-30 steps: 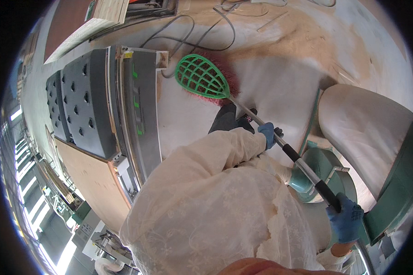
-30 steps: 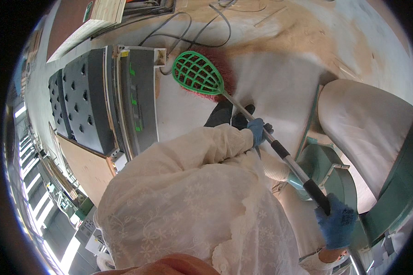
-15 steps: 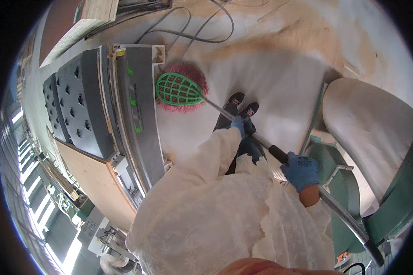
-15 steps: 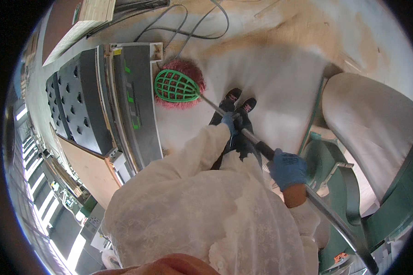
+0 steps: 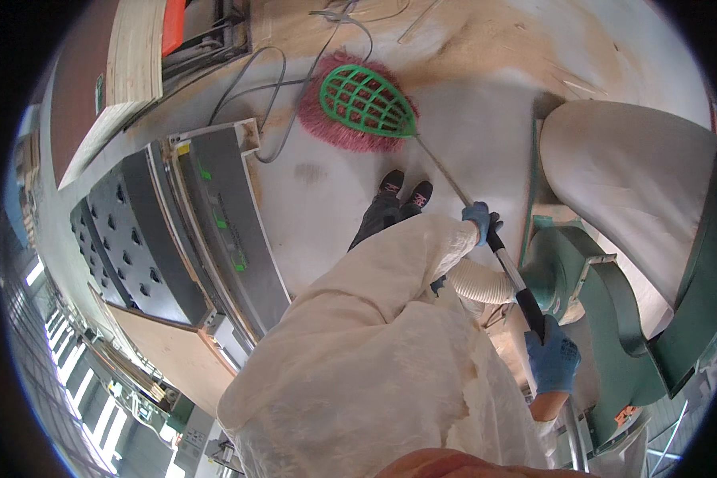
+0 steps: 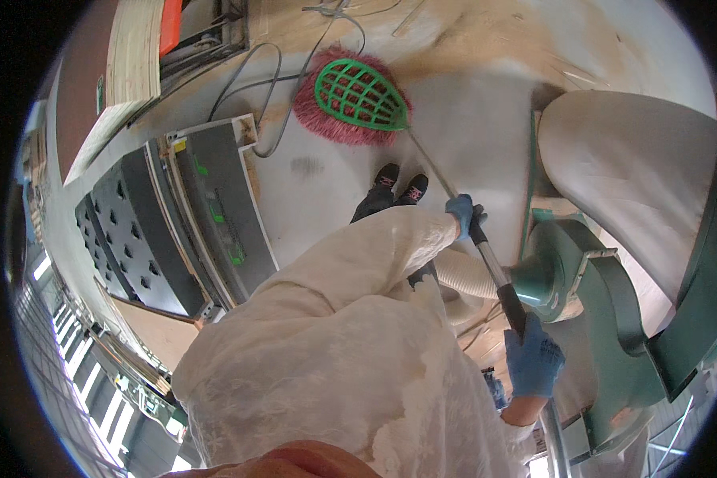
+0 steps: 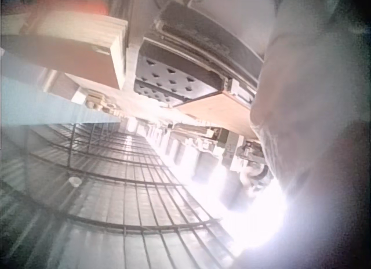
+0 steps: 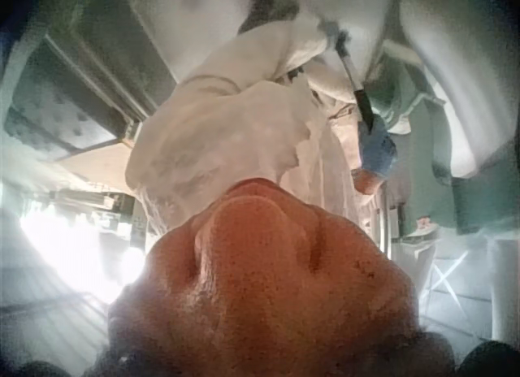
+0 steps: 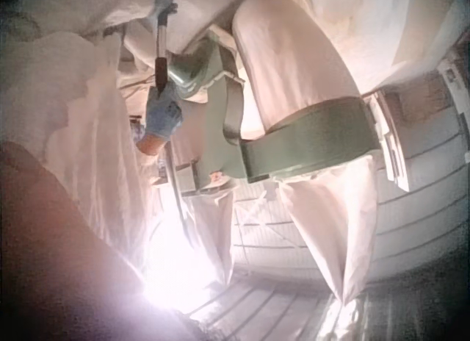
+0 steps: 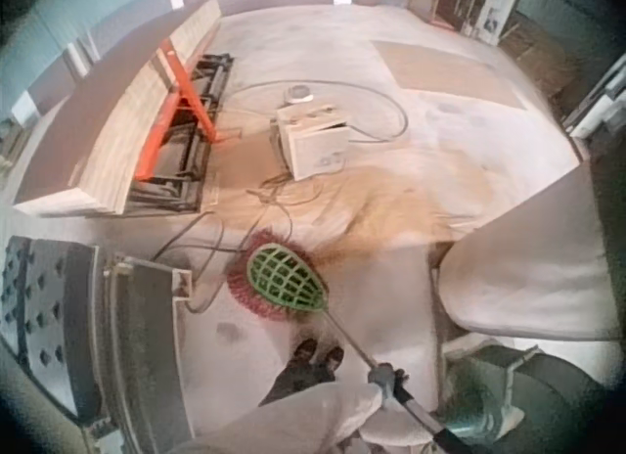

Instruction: The person sweeps sawdust and wood shavings on the workshop floor using a green broom with a long handle. They gather the debris into a pile, then pick up a few larger wood strips by hand and place them on a nearby stack of lumber.

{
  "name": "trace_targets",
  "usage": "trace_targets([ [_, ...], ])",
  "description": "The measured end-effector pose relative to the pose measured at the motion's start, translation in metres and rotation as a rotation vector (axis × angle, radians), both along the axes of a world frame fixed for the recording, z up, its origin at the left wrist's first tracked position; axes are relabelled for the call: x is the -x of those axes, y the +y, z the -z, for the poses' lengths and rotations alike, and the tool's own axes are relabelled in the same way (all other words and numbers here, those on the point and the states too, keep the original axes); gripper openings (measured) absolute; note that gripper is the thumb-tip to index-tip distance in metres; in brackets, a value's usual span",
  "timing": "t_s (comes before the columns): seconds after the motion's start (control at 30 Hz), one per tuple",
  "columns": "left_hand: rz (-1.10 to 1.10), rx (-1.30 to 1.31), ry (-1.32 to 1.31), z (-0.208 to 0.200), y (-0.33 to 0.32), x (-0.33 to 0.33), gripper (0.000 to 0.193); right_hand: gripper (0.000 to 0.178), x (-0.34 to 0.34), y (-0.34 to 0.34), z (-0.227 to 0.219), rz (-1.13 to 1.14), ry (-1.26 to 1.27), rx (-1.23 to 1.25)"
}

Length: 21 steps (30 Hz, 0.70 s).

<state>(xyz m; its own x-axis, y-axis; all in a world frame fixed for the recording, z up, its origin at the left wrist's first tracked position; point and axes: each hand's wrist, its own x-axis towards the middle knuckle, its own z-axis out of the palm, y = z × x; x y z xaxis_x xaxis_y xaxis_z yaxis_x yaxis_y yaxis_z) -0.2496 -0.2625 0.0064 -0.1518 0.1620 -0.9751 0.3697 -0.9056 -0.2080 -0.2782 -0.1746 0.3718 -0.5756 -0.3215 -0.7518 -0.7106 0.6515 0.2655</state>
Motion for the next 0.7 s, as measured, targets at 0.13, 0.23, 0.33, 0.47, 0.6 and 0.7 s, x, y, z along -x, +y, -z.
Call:
trace_targets([
  [0.13, 0.166, 0.065, 0.045, 0.003, 0.013, 0.050, 0.016, 0.046, -0.005, 0.029, 0.006, 0.134, 0.065, 0.066],
  [0.23, 0.227, 0.025, 0.203, 0.017, 0.010, 0.080, 0.019, 0.049, -0.009, 0.034, 0.019, 0.234, 0.114, 0.077],
  [0.33, 0.291, 0.031, 0.323, 0.026, 0.004, 0.097, 0.025, 0.050, -0.017, 0.030, 0.030, 0.309, 0.133, 0.071],
  [0.47, 0.398, 0.172, 0.357, 0.017, 0.013, 0.106, 0.023, 0.051, -0.028, 0.042, 0.026, 0.364, 0.180, 0.102],
  [0.6, 0.350, 0.173, 0.421, -0.008, 0.045, 0.099, 0.013, 0.047, -0.037, 0.092, 0.008, 0.382, 0.194, 0.153],
  [0.7, 0.423, 0.232, 0.256, -0.031, 0.070, 0.076, 0.012, 0.053, -0.044, 0.137, 0.017, 0.516, -0.012, 0.317],
])
